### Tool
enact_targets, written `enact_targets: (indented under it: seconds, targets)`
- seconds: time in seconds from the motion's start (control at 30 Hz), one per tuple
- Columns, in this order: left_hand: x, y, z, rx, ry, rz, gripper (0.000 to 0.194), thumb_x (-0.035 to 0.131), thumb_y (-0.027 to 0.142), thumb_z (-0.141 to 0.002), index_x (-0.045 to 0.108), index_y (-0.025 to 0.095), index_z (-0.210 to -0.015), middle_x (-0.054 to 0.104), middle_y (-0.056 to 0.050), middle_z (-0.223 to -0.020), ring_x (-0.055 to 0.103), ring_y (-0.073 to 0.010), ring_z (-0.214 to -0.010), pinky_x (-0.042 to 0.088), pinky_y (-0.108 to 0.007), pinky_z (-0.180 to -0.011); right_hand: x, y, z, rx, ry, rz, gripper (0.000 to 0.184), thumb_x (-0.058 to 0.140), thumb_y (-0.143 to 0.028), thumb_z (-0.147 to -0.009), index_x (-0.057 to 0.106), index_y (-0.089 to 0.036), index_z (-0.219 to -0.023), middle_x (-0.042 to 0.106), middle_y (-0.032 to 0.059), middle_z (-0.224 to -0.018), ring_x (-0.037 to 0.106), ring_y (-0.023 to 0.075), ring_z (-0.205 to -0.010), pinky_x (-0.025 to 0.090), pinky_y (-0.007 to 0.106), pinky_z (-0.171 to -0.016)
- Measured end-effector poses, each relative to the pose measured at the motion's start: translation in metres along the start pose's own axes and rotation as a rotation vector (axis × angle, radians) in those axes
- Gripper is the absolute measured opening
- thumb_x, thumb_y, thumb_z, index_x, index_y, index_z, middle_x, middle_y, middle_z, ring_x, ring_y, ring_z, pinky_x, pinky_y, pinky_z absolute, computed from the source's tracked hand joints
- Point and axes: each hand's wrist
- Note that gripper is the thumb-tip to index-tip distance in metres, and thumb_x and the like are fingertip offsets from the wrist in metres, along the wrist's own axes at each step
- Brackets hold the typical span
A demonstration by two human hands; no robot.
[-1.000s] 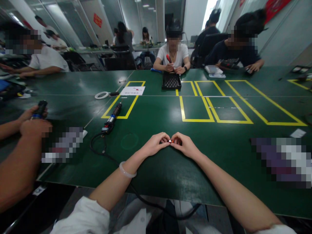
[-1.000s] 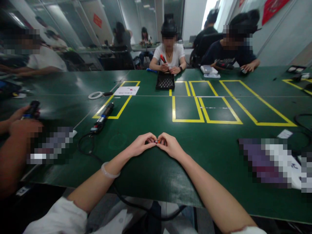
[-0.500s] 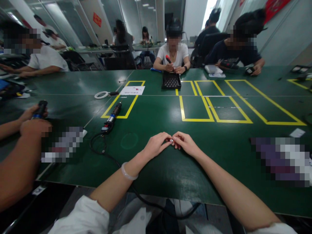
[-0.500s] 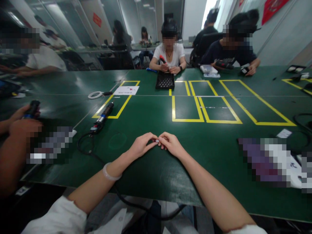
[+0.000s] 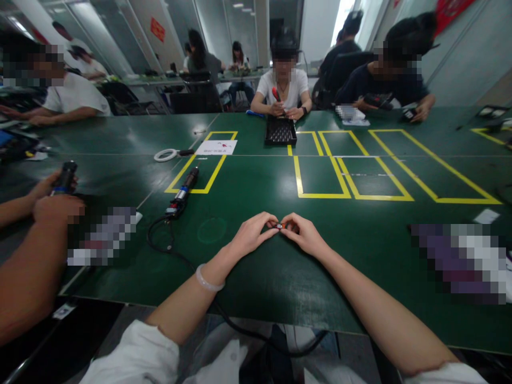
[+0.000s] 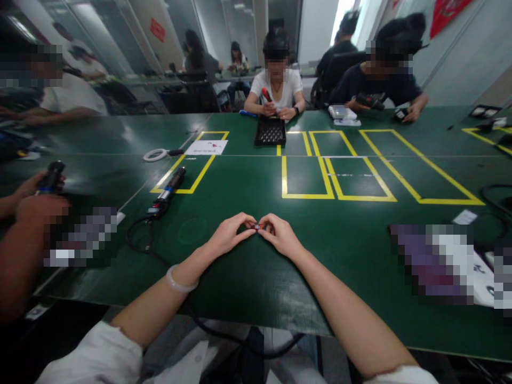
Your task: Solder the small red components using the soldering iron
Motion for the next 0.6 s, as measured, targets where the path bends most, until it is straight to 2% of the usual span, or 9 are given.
enact_targets:
  seconds: [0.1, 0.2, 0.3, 0.37, 0.43, 0.5, 0.6]
  targets:
    - [-0.024, -0.014, 0.000, -0.058, 0.085, -0.116, 0.034, 0.048, 0.044, -0.093, 0.055, 0.020, -0.115, 0.061, -0.007, -0.109, 0.059, -0.0197, -0.103, 0.047, -0.034, -0.092, -0.001, 0.002, 0.000, 0.006, 0.001, -0.001, 0.017, 0.060, -0.032, -0.088, 0.059, -0.018, -0.098, 0.056, -0.0012, -0.074, 0.051, 0.0109, -0.062, 0.041, 0.023, -0.059]
    - [-0.059, -0.047, 0.009, -0.195, 0.176, -0.349, 0.036, 0.049, 0.043, -0.092, 0.056, 0.019, -0.117, 0.057, -0.009, -0.122, 0.052, -0.0245, -0.117, 0.042, -0.041, -0.101, -0.002, 0.002, 0.000, 0.001, 0.002, 0.007, 0.017, 0.061, -0.031, -0.087, 0.059, -0.018, -0.098, 0.057, -0.0009, -0.075, 0.051, 0.0110, -0.062, 0.041, 0.023, -0.061]
    - [-0.096, -0.086, 0.032, -0.461, 0.289, -0.616, 0.050, 0.056, 0.042, -0.087, 0.051, 0.015, -0.129, 0.047, -0.016, -0.137, 0.045, -0.0317, -0.126, 0.038, -0.047, -0.106, -0.001, 0.002, 0.000, 0.008, 0.002, 0.009, 0.016, 0.061, -0.030, -0.087, 0.060, -0.018, -0.097, 0.057, -0.0006, -0.076, 0.051, 0.0112, -0.062, 0.041, 0.024, -0.061]
    - [-0.118, -0.105, 0.052, -0.680, 0.334, -0.738, 0.062, 0.058, 0.046, -0.084, 0.045, 0.012, -0.134, 0.042, -0.022, -0.142, 0.043, -0.0381, -0.127, 0.041, -0.051, -0.101, -0.001, 0.002, 0.000, 0.023, 0.002, 0.003, 0.016, 0.061, -0.029, -0.086, 0.060, -0.018, -0.097, 0.057, -0.0010, -0.074, 0.051, 0.0112, -0.062, 0.041, 0.023, -0.060]
    - [-0.134, -0.117, 0.070, -0.860, 0.313, -0.773, 0.065, 0.056, 0.051, -0.085, 0.045, 0.009, -0.133, 0.043, -0.025, -0.140, 0.046, -0.0415, -0.123, 0.046, -0.052, -0.093, 0.000, 0.001, 0.000, 0.035, 0.001, -0.002, 0.016, 0.061, -0.028, -0.086, 0.061, -0.017, -0.097, 0.056, -0.0013, -0.073, 0.050, 0.0109, -0.061, 0.040, 0.023, -0.060]
    - [-0.145, -0.125, 0.085, -0.990, 0.237, -0.720, 0.060, 0.051, 0.054, -0.087, 0.050, 0.010, -0.128, 0.051, -0.023, -0.131, 0.053, -0.0401, -0.113, 0.050, -0.049, -0.084, -0.001, 0.001, -0.001, 0.042, 0.001, -0.004, 0.016, 0.062, -0.028, -0.086, 0.061, -0.017, -0.097, 0.056, -0.0013, -0.073, 0.050, 0.0108, -0.061, 0.040, 0.023, -0.059]
    - [-0.150, -0.131, 0.096, -1.079, 0.191, -0.644, 0.055, 0.048, 0.054, -0.088, 0.054, 0.016, -0.128, 0.061, -0.019, -0.117, 0.061, -0.0357, -0.100, 0.052, -0.045, -0.075, -0.001, 0.000, -0.001, 0.052, 0.003, -0.005, 0.016, 0.062, -0.029, -0.085, 0.062, -0.017, -0.096, 0.056, -0.0013, -0.072, 0.051, 0.0109, -0.061, 0.040, 0.023, -0.059]
Point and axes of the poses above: each hand's wrist, its own z-axis away from the middle knuckle, its own x-axis out of the palm, y = z × x
